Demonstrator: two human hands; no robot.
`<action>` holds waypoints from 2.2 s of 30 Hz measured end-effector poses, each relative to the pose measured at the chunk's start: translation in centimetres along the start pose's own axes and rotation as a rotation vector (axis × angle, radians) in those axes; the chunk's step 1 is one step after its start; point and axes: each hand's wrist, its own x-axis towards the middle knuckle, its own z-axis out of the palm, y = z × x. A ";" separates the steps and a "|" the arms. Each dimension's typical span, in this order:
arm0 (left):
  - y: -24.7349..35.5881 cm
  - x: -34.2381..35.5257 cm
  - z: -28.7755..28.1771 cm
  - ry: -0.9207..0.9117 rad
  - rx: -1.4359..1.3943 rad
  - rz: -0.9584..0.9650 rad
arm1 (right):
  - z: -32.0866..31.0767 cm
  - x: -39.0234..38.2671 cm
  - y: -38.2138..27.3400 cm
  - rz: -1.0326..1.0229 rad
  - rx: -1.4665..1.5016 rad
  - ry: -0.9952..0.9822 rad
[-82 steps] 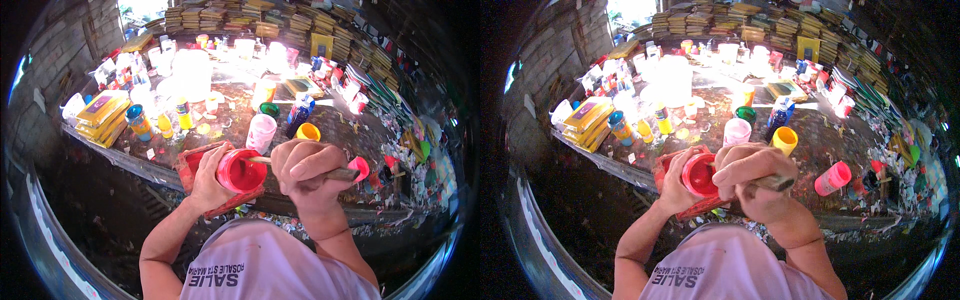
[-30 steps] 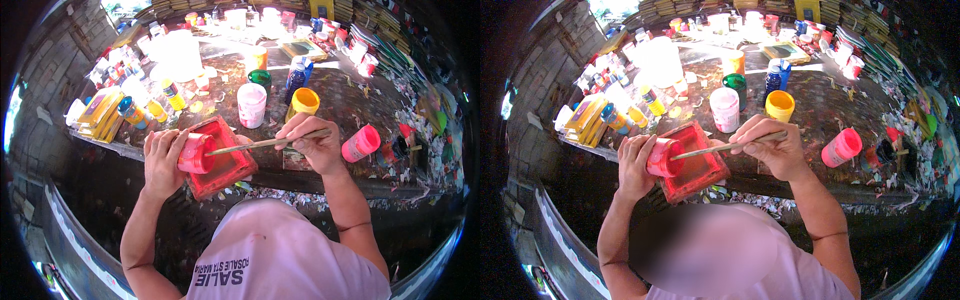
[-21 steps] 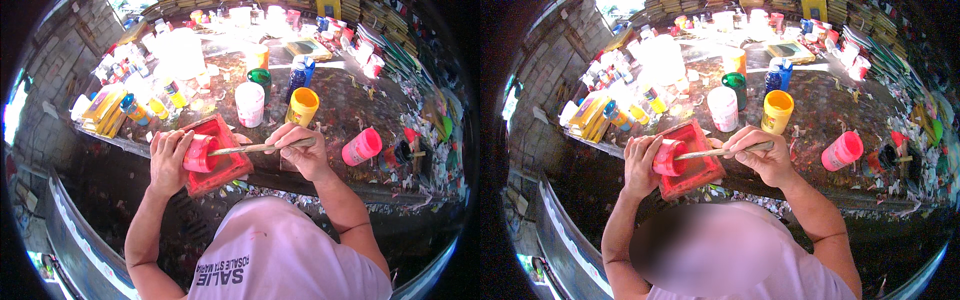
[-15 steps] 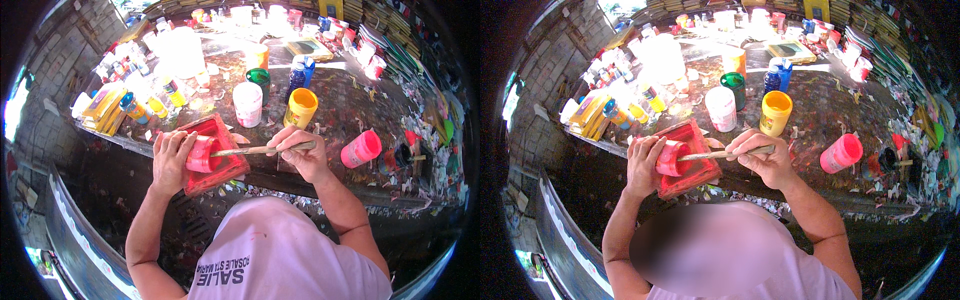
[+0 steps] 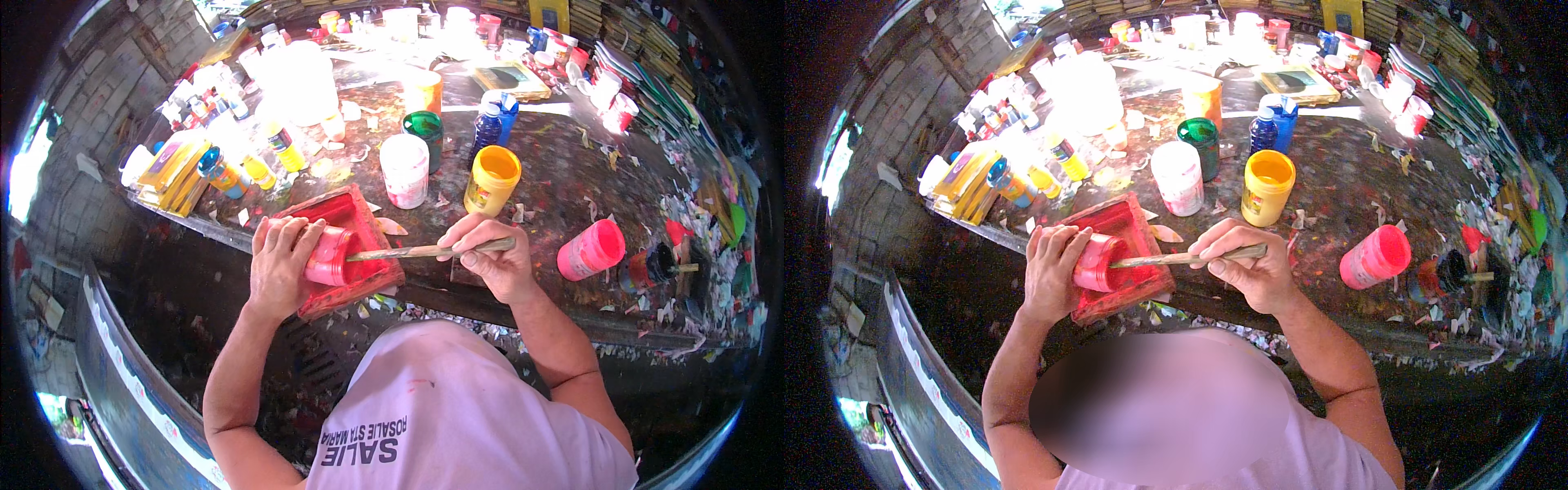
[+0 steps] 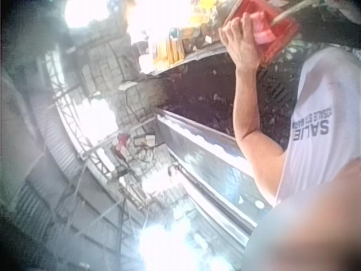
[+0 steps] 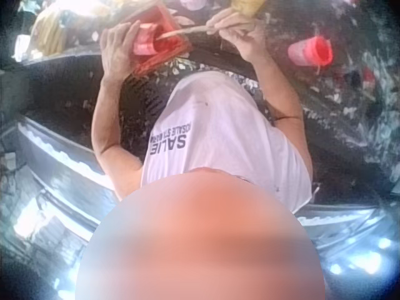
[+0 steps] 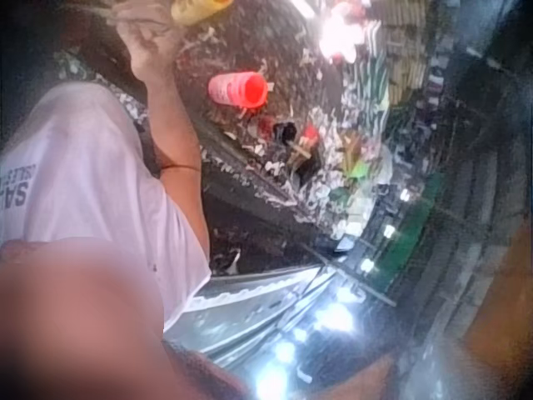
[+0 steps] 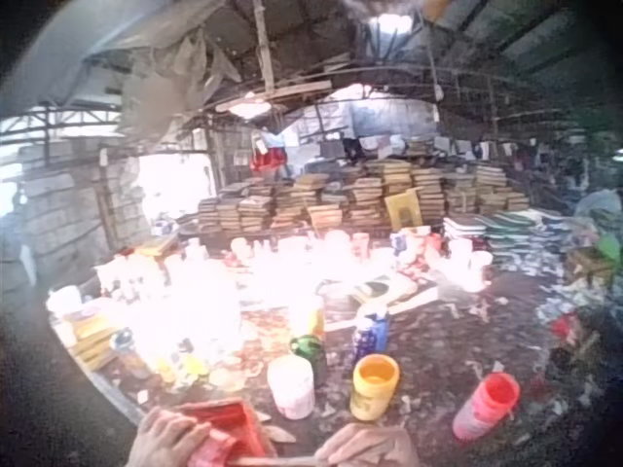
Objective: The person retrieves a red ink tray and a small printed card, then uses a stick to scoop red ink from a container into the tray. They place the card into the tray and press it to transfer ink, repeating the process to prepare the card for printing.
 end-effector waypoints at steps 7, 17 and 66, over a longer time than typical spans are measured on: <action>-0.7 -1.9 -2.3 -0.022 0.072 -0.045 | 1.6 0.8 1.1 0.030 0.148 -0.057; -2.0 -4.7 -5.1 -0.033 0.190 -0.093 | 3.9 2.4 2.4 -0.030 0.106 -0.123; -3.4 -3.1 0.3 0.322 0.161 -0.287 | -0.5 1.6 -6.8 -0.208 -0.140 0.117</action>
